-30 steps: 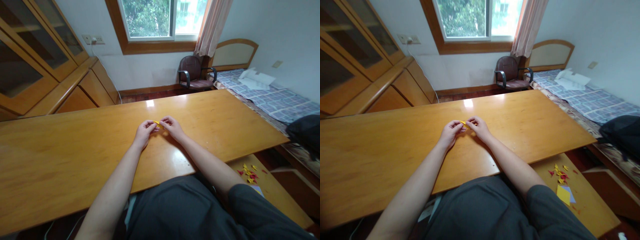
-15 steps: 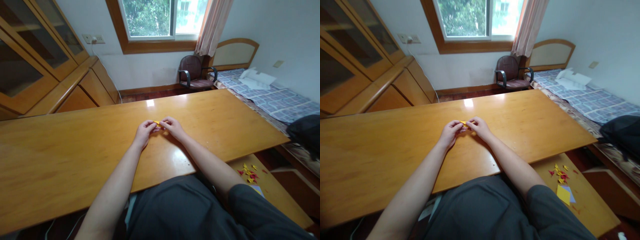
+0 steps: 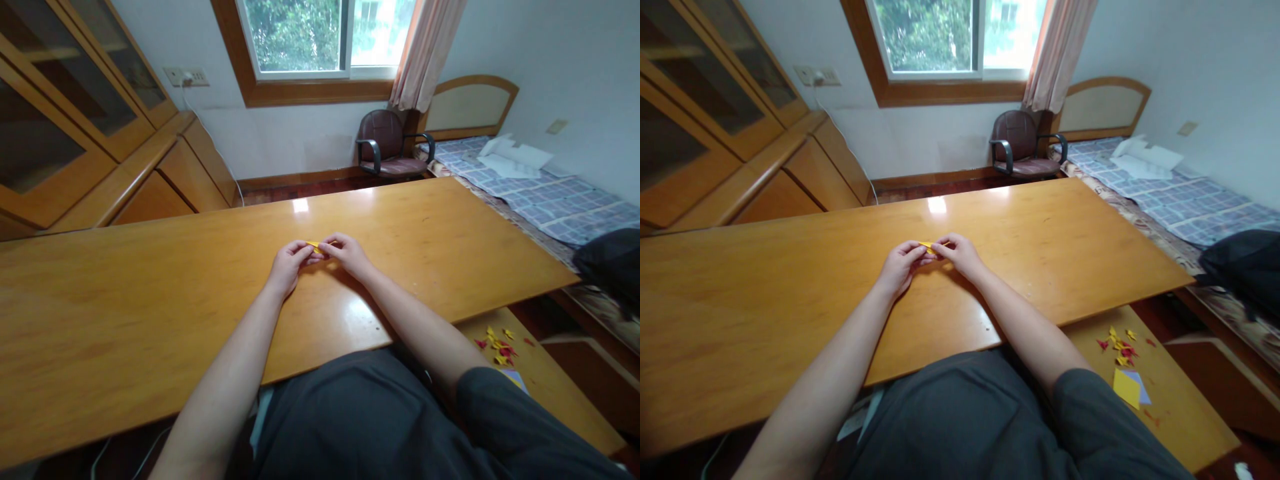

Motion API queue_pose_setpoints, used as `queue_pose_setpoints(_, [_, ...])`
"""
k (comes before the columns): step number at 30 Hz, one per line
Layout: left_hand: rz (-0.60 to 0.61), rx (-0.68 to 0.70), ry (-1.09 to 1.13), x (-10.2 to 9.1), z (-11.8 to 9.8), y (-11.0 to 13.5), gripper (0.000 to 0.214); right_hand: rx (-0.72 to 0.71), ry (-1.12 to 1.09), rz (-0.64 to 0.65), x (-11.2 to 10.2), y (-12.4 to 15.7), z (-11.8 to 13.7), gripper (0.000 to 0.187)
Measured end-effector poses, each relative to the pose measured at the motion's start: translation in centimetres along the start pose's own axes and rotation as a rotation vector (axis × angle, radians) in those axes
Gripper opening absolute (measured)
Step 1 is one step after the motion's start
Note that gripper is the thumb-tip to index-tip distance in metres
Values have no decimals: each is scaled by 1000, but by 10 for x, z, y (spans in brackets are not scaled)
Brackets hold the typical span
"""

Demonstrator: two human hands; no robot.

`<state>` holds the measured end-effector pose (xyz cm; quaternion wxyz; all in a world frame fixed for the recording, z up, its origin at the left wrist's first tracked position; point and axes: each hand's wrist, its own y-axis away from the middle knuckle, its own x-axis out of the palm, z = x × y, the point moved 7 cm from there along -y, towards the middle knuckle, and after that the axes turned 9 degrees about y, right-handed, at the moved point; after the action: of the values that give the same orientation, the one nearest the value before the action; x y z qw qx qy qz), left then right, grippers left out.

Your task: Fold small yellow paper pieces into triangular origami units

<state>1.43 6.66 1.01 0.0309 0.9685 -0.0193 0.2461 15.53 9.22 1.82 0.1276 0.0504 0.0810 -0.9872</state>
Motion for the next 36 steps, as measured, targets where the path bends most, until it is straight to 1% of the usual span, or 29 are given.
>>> queue_pose_setpoints(6, [19, 1, -17, -1, 1, 0, 30, -15, 7, -5, -1, 0, 1, 34])
queue_pose_setpoints(14, [1, 27, -37, -3, 0, -1, 28, -48, 52, 7, 0, 1, 6, 34])
queue_pose_setpoints(20, [-16, 39, -37, -3, -1, -1, 29, -51, 37, 5, -1, 0, 2, 30])
queue_pose_setpoints(24, [-22, 51, -39, -3, -2, -1, 31, -24, -16, 14, 0, -1, -1, 30])
queue_pose_setpoints(30, [-27, 88, -88, -5, -3, -2, 31, 37, -82, 44, 3, 2, 0, 36])
queue_pose_setpoints(36, [-3, 123, -130, -3, -3, -2, 31, 41, -82, 56, 6, 3, 2, 38])
